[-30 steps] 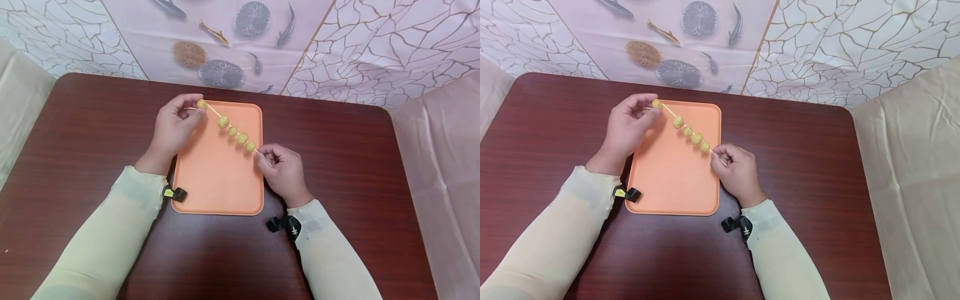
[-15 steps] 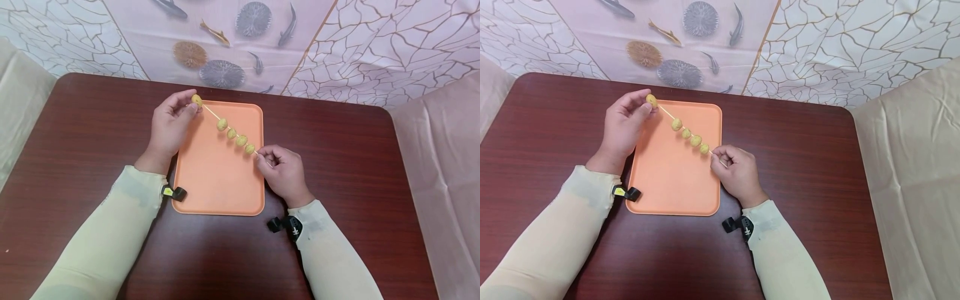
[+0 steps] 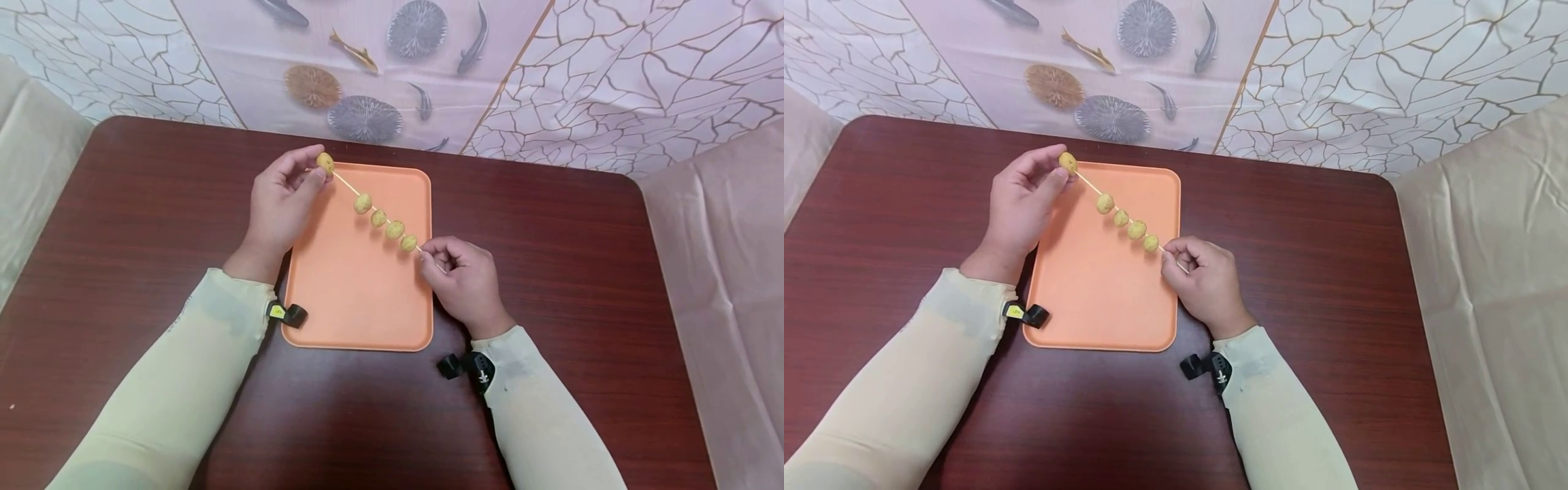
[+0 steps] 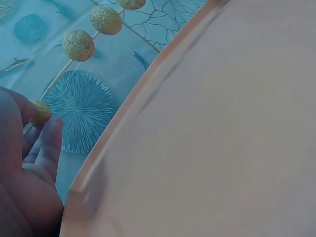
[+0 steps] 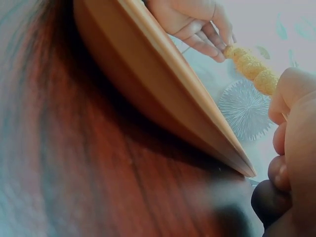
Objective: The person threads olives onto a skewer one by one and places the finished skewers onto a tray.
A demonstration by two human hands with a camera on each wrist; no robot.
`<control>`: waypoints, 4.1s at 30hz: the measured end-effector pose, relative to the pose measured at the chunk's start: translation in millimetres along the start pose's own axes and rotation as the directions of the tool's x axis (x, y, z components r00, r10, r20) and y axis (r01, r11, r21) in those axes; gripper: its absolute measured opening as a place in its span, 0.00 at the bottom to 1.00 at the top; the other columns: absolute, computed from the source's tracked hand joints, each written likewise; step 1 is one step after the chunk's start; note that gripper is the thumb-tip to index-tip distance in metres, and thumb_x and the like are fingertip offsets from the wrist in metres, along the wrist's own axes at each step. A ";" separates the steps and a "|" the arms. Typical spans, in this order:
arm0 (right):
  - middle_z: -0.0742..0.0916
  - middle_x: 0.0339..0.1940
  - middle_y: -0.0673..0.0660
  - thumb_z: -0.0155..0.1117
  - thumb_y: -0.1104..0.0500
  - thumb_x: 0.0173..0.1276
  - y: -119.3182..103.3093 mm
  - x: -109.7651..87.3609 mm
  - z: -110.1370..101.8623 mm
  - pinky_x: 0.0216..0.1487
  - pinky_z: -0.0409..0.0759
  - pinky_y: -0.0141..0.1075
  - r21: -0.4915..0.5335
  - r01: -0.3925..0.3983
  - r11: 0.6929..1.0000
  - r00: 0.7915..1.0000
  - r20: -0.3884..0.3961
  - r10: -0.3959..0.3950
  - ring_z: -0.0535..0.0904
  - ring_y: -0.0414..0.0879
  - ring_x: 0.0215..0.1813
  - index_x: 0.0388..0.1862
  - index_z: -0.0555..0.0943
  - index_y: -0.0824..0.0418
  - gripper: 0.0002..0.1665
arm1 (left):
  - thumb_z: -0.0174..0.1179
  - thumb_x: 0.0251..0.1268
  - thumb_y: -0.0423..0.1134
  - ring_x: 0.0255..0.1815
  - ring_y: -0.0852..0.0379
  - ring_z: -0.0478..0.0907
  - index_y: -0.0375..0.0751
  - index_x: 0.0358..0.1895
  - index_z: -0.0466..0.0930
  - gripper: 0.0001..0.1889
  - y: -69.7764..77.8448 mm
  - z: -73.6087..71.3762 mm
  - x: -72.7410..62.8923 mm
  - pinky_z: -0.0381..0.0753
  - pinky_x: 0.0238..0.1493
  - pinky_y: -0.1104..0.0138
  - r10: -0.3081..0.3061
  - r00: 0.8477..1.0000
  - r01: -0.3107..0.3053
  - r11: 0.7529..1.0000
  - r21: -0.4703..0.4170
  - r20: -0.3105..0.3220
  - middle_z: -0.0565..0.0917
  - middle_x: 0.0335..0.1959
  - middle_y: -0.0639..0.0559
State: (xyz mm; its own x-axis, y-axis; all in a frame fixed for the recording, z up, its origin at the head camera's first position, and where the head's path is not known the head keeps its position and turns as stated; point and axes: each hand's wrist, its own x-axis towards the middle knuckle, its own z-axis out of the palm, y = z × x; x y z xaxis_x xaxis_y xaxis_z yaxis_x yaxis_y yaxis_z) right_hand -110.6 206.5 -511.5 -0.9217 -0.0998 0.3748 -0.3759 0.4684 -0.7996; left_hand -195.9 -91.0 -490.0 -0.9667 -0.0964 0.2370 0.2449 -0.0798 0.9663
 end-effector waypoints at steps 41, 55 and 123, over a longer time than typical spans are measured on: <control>0.81 0.22 0.51 0.74 0.64 0.73 1.0 0.3 0.1 0.29 0.70 0.25 -0.028 -0.010 1.000 1.000 -0.013 0.009 0.73 0.42 0.25 0.38 0.93 0.60 0.03 | 0.73 0.74 0.26 0.48 0.63 0.91 0.34 0.67 0.89 0.20 -2.4 0.3 0.0 0.91 0.55 0.72 0.058 0.998 -0.056 0.993 0.106 -0.016 0.92 0.55 0.49; 0.81 0.22 0.51 0.73 0.61 0.73 0.9 1.0 0.1 0.29 0.71 0.26 -0.040 -0.012 0.999 1.000 -0.003 0.011 0.74 0.41 0.26 0.39 0.93 0.61 0.05 | 0.77 0.71 0.30 0.47 0.64 0.90 0.41 0.64 0.93 0.20 -3.0 2.0 -4.0 0.91 0.54 0.74 0.121 0.993 -0.119 0.951 0.286 0.008 0.87 0.55 0.44; 0.81 0.22 0.52 0.75 0.65 0.72 1.1 0.4 2.0 0.31 0.71 0.25 -0.019 0.024 1.000 1.000 0.011 -0.024 0.73 0.42 0.26 0.39 0.93 0.62 0.02 | 0.77 0.73 0.34 0.46 0.55 0.91 0.35 0.57 0.94 0.13 0.1 7.9 -7.5 0.91 0.49 0.74 0.282 0.950 -0.311 0.820 0.480 0.134 0.91 0.44 0.41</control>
State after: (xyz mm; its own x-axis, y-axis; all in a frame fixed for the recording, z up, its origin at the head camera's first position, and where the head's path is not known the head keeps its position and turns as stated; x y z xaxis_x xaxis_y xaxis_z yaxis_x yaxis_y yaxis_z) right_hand -111.6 205.3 -513.1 -0.9133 -0.1206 0.3890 -0.3964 0.4822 -0.7812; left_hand -189.2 -82.5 -490.9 -0.8594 0.0194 0.5109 0.4660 0.4409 0.7671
